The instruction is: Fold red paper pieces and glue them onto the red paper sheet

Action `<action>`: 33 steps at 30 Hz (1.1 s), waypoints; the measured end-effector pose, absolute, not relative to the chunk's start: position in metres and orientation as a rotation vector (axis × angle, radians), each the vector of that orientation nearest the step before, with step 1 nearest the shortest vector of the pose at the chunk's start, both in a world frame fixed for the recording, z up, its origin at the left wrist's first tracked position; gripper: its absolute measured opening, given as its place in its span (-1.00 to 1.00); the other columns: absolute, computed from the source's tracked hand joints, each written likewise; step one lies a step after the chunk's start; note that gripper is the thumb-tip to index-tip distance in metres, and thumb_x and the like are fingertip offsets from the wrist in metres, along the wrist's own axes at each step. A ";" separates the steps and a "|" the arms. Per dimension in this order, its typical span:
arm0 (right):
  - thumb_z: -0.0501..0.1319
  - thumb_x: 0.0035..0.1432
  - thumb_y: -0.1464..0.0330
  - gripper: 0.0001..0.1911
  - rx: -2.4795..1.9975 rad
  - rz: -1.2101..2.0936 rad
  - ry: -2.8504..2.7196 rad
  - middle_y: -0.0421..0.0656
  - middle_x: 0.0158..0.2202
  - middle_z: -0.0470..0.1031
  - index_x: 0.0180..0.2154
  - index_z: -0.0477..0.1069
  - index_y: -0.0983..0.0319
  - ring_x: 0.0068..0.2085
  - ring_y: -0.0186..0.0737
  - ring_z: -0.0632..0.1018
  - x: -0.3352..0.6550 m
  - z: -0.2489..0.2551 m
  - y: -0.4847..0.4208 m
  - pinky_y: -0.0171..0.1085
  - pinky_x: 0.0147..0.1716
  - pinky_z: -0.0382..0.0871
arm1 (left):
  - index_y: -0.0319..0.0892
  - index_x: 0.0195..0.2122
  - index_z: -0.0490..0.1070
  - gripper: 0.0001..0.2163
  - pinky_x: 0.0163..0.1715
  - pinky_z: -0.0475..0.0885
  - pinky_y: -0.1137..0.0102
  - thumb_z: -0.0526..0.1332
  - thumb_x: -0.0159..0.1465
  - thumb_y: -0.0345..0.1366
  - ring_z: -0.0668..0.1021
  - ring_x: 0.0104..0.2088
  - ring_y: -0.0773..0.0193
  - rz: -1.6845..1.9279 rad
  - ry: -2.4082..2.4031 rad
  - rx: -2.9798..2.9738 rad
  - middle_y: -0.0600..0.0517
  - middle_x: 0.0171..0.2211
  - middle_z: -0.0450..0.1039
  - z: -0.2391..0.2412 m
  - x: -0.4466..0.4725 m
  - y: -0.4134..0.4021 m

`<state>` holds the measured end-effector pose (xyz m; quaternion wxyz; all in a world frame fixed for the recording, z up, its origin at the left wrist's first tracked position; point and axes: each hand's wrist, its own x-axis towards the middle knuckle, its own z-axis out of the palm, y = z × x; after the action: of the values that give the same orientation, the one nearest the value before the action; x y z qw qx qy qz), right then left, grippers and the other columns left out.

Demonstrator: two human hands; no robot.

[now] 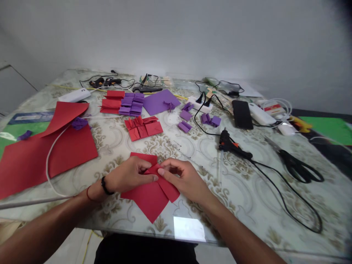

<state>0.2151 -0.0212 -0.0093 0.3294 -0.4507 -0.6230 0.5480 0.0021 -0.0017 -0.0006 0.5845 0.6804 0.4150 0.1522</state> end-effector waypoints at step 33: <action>0.30 0.24 0.24 -0.79 -1.238 1.518 -1.621 -0.23 -0.47 0.51 -0.37 0.55 0.24 -0.45 -0.33 0.45 0.222 -0.009 -0.015 -0.35 -0.46 0.27 | -0.18 -0.58 0.17 -0.61 -0.65 0.02 0.49 0.24 0.30 -0.11 0.17 -0.62 0.45 0.253 1.039 1.573 0.17 -0.62 0.12 0.003 0.000 0.003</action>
<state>0.2221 -0.0150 -0.0088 0.2953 -0.4653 -0.6091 0.5704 -0.0001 0.0031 0.0034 0.5808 0.6732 0.4447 0.1085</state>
